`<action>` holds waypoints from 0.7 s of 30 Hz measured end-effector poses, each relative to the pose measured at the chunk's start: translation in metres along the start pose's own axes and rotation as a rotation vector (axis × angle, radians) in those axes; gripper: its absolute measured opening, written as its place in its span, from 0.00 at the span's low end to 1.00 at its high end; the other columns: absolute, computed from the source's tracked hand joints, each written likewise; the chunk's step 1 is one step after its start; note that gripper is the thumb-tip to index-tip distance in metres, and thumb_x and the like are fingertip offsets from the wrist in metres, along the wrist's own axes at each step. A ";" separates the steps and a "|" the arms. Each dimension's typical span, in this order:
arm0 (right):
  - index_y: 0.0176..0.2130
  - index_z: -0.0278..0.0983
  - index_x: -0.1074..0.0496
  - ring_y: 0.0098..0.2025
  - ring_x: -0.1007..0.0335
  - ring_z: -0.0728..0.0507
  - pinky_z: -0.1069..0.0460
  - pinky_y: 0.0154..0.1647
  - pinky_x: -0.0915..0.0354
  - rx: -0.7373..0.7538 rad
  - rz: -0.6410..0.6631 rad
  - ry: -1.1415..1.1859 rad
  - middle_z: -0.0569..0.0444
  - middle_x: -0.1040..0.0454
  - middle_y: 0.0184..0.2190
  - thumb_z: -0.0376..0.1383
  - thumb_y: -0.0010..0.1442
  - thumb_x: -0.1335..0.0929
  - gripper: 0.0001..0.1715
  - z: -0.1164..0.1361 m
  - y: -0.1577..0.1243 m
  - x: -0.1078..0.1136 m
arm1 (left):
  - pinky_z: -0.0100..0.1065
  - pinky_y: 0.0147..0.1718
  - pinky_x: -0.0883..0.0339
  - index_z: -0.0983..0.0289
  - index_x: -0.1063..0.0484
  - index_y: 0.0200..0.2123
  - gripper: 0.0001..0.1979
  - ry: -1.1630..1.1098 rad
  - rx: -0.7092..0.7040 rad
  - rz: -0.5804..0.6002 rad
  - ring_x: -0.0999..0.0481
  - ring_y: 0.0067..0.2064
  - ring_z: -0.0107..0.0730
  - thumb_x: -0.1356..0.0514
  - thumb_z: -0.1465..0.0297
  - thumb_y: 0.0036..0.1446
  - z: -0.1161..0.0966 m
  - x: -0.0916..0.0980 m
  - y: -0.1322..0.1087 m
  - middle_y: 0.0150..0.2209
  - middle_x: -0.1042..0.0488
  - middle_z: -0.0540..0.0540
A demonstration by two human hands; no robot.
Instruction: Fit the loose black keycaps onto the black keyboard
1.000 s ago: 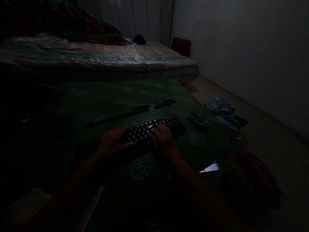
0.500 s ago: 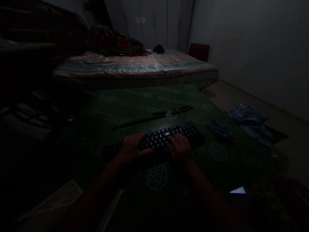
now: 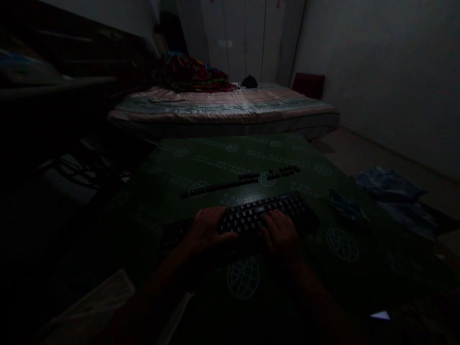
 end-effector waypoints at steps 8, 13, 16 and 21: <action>0.45 0.33 0.29 0.50 0.33 0.38 0.41 0.50 0.35 0.007 0.005 0.003 0.41 0.27 0.44 0.38 0.63 0.38 0.15 -0.002 0.001 0.002 | 0.45 0.51 0.43 0.66 0.35 0.50 0.34 -0.019 0.004 -0.003 0.31 0.50 0.48 0.39 0.48 0.47 0.000 -0.002 0.000 0.48 0.28 0.61; 0.45 0.32 0.29 0.49 0.32 0.38 0.41 0.50 0.35 0.001 0.000 -0.003 0.42 0.26 0.43 0.37 0.63 0.38 0.15 -0.003 0.001 0.003 | 0.44 0.51 0.43 0.63 0.35 0.49 0.32 -0.013 0.011 -0.004 0.31 0.50 0.47 0.40 0.48 0.48 0.000 -0.002 0.000 0.47 0.28 0.59; 0.45 0.32 0.30 0.49 0.32 0.38 0.41 0.50 0.35 0.004 0.007 0.000 0.41 0.26 0.43 0.37 0.62 0.38 0.14 -0.003 0.000 0.004 | 0.44 0.50 0.43 0.63 0.35 0.49 0.32 -0.014 -0.001 -0.007 0.31 0.49 0.47 0.40 0.47 0.48 0.001 -0.004 0.000 0.47 0.28 0.60; 0.44 0.32 0.30 0.48 0.32 0.39 0.42 0.49 0.34 0.013 -0.001 -0.004 0.42 0.26 0.42 0.38 0.63 0.38 0.14 -0.007 0.000 0.003 | 0.45 0.50 0.43 0.63 0.35 0.49 0.30 -0.032 -0.008 -0.012 0.31 0.49 0.46 0.40 0.49 0.49 0.002 -0.005 -0.001 0.47 0.28 0.59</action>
Point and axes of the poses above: each hand's wrist, its own y-axis towards the middle knuckle, its own x-axis out of the back of the hand, z = x × y, the point moved 1 cm from there along y, towards the middle knuckle
